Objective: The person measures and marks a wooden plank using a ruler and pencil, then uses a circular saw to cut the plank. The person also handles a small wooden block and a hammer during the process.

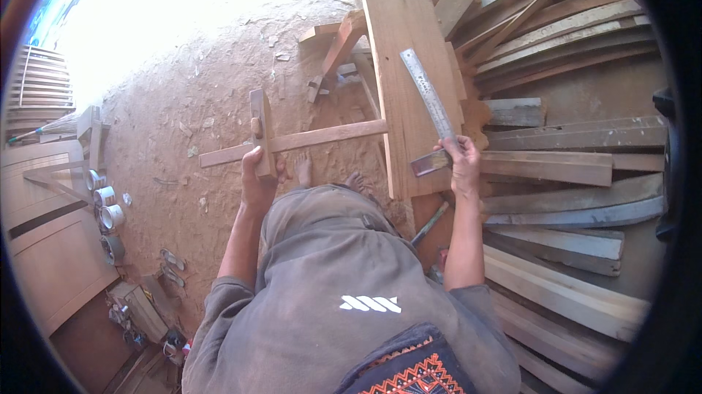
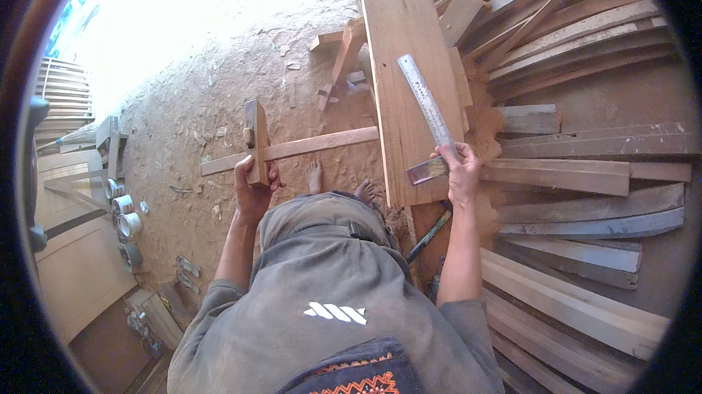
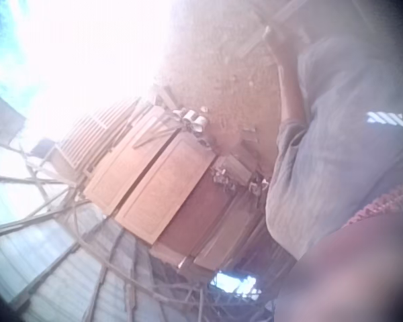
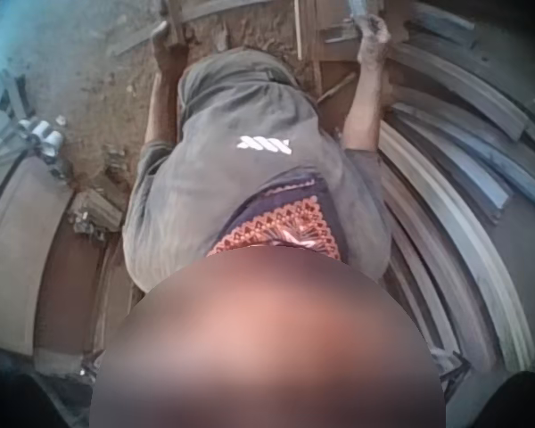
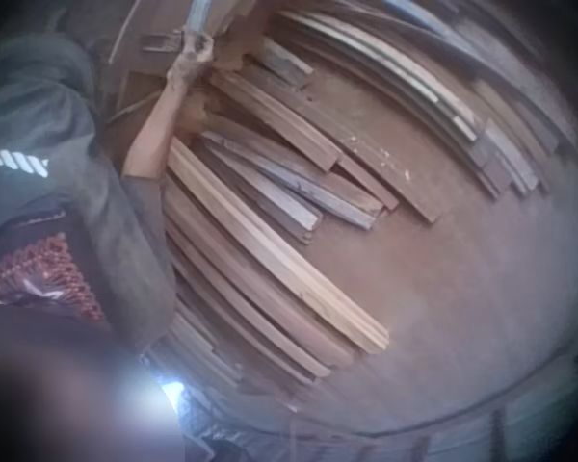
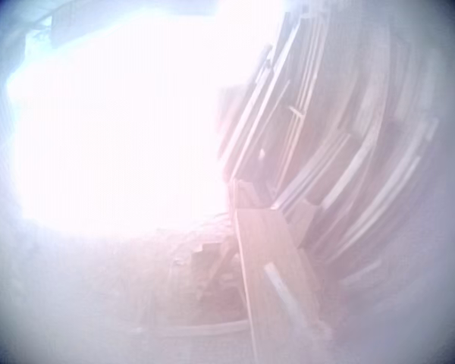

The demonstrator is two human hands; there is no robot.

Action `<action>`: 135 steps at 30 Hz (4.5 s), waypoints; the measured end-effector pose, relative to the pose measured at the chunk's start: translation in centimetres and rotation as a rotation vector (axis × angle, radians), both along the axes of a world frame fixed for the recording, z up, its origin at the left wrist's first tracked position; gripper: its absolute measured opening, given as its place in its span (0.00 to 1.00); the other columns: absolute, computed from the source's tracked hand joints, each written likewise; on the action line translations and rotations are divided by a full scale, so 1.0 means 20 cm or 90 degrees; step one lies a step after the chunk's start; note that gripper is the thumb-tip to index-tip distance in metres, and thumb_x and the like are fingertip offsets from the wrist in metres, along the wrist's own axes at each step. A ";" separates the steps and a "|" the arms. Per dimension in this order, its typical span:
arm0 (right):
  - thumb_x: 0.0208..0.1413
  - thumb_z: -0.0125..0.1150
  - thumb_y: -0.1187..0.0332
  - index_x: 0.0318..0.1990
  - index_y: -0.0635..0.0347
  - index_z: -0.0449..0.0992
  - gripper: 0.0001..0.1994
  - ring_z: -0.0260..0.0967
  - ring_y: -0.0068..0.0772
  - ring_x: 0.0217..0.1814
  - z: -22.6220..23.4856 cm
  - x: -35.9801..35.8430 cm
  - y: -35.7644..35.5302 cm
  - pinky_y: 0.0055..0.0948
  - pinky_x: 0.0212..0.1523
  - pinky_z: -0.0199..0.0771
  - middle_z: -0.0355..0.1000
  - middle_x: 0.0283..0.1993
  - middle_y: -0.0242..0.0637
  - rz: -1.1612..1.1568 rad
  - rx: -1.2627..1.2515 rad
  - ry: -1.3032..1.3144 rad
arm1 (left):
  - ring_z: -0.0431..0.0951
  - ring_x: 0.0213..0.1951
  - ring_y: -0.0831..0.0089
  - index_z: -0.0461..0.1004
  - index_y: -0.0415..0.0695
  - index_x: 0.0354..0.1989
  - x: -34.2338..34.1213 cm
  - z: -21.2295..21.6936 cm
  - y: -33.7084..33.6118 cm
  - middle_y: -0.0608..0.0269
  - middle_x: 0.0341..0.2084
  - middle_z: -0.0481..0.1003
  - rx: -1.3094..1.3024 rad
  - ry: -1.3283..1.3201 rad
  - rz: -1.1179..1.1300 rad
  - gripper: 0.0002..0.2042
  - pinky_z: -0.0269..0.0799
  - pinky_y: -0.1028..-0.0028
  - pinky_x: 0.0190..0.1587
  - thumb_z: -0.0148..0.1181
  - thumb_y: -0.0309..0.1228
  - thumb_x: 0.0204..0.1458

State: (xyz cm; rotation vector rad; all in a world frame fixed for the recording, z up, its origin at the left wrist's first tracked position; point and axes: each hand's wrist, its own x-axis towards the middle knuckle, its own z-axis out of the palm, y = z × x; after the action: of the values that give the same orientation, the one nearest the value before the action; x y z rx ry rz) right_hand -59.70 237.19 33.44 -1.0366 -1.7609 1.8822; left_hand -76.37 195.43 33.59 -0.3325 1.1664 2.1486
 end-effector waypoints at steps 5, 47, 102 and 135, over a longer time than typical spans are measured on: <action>0.63 0.71 0.64 0.39 0.58 0.79 0.09 0.71 0.19 0.29 0.20 -0.07 -0.02 0.20 0.32 0.70 0.75 0.29 0.29 -0.073 -0.161 0.108 | 0.67 0.21 0.73 0.73 0.44 0.41 -0.02 0.06 0.03 0.65 0.22 0.70 -0.009 0.008 -0.041 0.22 0.75 0.63 0.38 0.46 0.52 0.63; 0.64 0.71 0.65 0.33 0.59 0.81 0.10 0.68 0.13 0.26 0.15 -0.31 -0.33 0.19 0.28 0.68 0.76 0.28 0.27 0.278 -0.080 -0.118 | 0.64 0.17 0.76 0.73 0.45 0.46 0.06 0.05 0.00 0.69 0.21 0.64 -0.010 -0.078 -0.031 0.24 0.75 0.64 0.39 0.44 0.55 0.64; 0.62 0.74 0.63 0.31 0.58 0.80 0.11 0.68 0.14 0.25 -0.01 -0.36 -0.43 0.20 0.27 0.68 0.75 0.28 0.25 0.363 -0.055 -0.191 | 0.64 0.16 0.76 0.73 0.46 0.42 0.18 -0.01 -0.16 0.70 0.21 0.68 -0.065 -0.274 0.041 0.25 0.71 0.65 0.39 0.55 0.58 0.57; 0.62 0.72 0.60 0.31 0.60 0.82 0.13 0.70 0.15 0.27 0.00 -0.36 -0.49 0.24 0.27 0.70 0.75 0.25 0.27 0.380 -0.032 -0.184 | 0.63 0.15 0.77 0.74 0.41 0.45 0.21 0.03 -0.21 0.71 0.18 0.66 -0.069 -0.316 0.093 0.29 0.69 0.69 0.31 0.54 0.59 0.58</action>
State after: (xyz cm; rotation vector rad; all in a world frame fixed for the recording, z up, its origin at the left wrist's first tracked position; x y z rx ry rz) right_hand -66.94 227.43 33.36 -0.8983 -2.4086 2.2045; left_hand -72.23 191.31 34.14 -0.9636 0.9890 1.9614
